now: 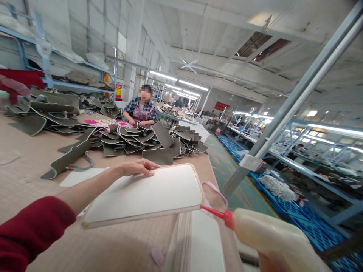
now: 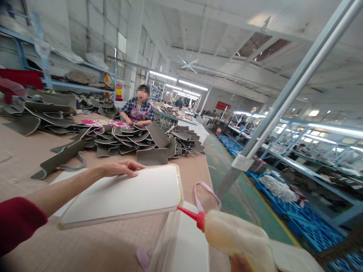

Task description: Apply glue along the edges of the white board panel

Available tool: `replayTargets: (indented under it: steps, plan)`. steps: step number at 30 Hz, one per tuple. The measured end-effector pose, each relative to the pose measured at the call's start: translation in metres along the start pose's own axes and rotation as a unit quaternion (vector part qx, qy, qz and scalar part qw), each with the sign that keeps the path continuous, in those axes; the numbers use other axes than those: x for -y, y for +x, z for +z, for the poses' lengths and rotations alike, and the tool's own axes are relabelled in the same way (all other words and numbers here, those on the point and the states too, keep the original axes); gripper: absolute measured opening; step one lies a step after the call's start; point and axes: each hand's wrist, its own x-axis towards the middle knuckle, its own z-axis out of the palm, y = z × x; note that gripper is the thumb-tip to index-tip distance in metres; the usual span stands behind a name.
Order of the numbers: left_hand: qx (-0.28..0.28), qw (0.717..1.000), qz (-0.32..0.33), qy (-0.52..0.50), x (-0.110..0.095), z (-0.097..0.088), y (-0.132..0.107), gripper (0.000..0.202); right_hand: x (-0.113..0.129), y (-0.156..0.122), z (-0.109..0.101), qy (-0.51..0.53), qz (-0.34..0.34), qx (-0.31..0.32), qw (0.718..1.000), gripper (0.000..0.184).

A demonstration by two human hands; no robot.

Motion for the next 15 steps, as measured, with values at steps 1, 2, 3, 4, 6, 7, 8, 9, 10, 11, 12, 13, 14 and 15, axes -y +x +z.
replayTargets:
  steps: [1, 2, 3, 4, 6, 7, 8, 9, 10, 11, 12, 13, 14, 15]
  plan:
    - [-0.004, 1.000, 0.000, -0.011, 0.005, 0.001, 0.001, 0.056, 0.002, 0.001, 0.004, 0.002, -0.006, -0.007, 1.000, 0.046]
    - [-0.009, 1.000, -0.002, -0.022, 0.009, 0.003, 0.001, 0.057, 0.004, 0.002, 0.007, 0.003, -0.013, -0.014, 1.000, 0.046]
    - [-0.012, 0.999, -0.004, -0.032, 0.013, 0.005, 0.002, 0.057, 0.006, 0.003, 0.011, 0.004, -0.019, -0.021, 1.000, 0.045]
    - [-0.015, 0.999, -0.005, -0.040, 0.017, 0.006, 0.003, 0.057, 0.008, 0.004, 0.013, 0.005, -0.024, -0.027, 0.999, 0.045]
    - [-0.017, 0.999, 0.000, -0.052, 0.021, 0.011, 0.003, 0.056, 0.010, 0.004, 0.017, 0.007, -0.033, -0.038, 0.999, 0.044]
    - [-0.015, 0.998, 0.004, -0.058, 0.023, 0.014, 0.002, 0.055, 0.010, 0.004, 0.019, 0.008, -0.036, -0.042, 0.998, 0.044]
    - [-0.013, 0.998, 0.006, -0.065, 0.024, 0.016, 0.002, 0.055, 0.010, 0.003, 0.020, 0.010, -0.038, -0.046, 0.998, 0.044]
    - [-0.012, 0.997, 0.008, -0.074, 0.024, 0.019, 0.002, 0.054, 0.010, 0.003, 0.020, 0.012, -0.040, -0.048, 0.998, 0.044]
    - [-0.014, 0.996, 0.009, -0.083, 0.025, 0.021, 0.001, 0.054, 0.010, 0.002, 0.020, 0.014, -0.040, -0.050, 0.998, 0.045]
    - [-0.016, 0.996, 0.007, -0.093, 0.026, 0.024, 0.001, 0.054, 0.010, 0.002, 0.020, 0.018, -0.039, -0.050, 0.998, 0.045]
    - [-0.018, 0.995, 0.006, -0.101, 0.027, 0.026, 0.000, 0.055, 0.009, 0.001, 0.020, 0.023, -0.037, -0.050, 0.998, 0.045]
    - [-0.020, 0.994, 0.004, -0.108, 0.028, 0.028, 0.000, 0.055, 0.008, 0.001, 0.019, 0.028, -0.033, -0.048, 0.998, 0.045]
    - [-0.023, 0.993, 0.001, -0.113, 0.029, 0.030, -0.001, 0.057, 0.007, 0.001, 0.018, 0.035, -0.027, -0.045, 0.998, 0.045]
    - [-0.030, 0.993, -0.003, -0.118, 0.029, 0.032, -0.001, 0.058, 0.007, 0.001, 0.018, 0.042, -0.019, -0.042, 0.998, 0.045]
